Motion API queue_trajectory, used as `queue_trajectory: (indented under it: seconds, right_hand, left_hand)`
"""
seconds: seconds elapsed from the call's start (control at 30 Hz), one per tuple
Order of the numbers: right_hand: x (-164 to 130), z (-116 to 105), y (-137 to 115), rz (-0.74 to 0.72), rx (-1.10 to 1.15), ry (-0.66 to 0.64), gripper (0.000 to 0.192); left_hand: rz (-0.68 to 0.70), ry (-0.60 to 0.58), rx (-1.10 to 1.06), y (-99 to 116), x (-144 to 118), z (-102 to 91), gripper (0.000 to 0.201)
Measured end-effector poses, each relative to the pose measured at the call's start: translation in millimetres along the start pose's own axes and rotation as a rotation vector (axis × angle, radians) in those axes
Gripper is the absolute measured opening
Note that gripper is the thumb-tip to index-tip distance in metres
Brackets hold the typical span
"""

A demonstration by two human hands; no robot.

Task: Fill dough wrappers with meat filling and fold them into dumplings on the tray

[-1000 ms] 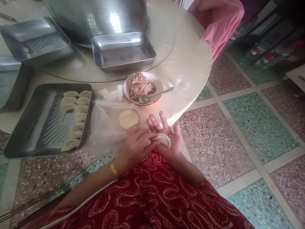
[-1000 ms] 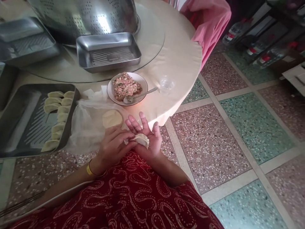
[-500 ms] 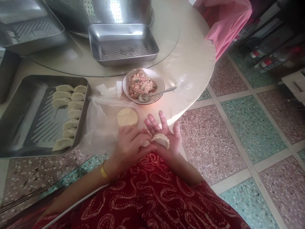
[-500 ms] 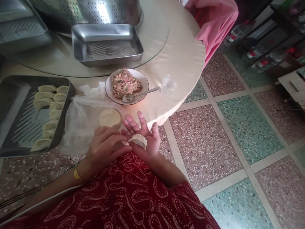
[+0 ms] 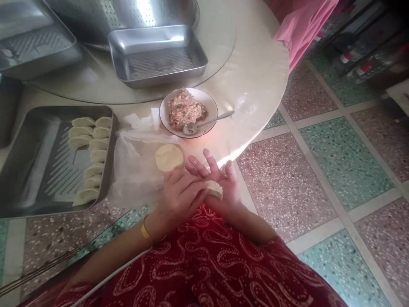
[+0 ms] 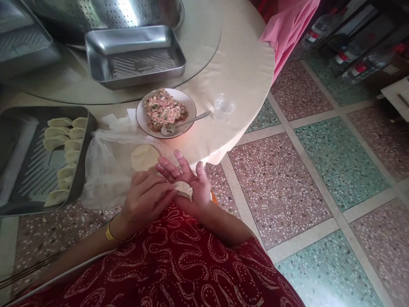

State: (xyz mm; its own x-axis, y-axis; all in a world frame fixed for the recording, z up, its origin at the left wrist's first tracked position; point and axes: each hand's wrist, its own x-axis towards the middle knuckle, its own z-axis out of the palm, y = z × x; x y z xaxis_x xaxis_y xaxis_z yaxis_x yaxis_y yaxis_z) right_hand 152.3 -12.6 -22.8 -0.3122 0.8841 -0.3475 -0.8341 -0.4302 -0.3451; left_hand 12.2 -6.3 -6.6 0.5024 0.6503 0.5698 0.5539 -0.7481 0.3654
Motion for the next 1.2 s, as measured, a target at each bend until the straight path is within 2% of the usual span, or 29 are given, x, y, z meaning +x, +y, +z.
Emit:
queue_trajectory:
  seconds: [0.23,0.43,0.6,0.87,1.07,1.2]
  right_hand:
    - [-5,5,-2,0.027,0.012,-0.033,0.057]
    - [-4,-3,1,0.091,0.079,-0.134,0.060]
    - [-3,-4,2,0.095,0.111,-0.145,0.058]
    - [-3,2,-3,0.242,0.241,-0.098,0.061]
    - [-3,2,-2,0.284,0.228,-0.055,0.061]
    - [-3,-2,0,0.324,0.224,-0.050,0.060]
  left_hand:
    - [-0.007,-0.028,0.002,0,3,-1.4,0.010]
    - [0.031,-0.056,-0.045,-2,0,3.0,0.010]
    - [0.056,-0.011,-0.015,-2,1,-0.5,0.014]
    - [0.165,-0.070,-0.015,-9,3,-1.8,0.008]
    - [0.198,-0.154,-0.012,-11,5,-5.1,0.014]
    - [0.239,-0.222,-0.028,-11,8,-5.1,0.007]
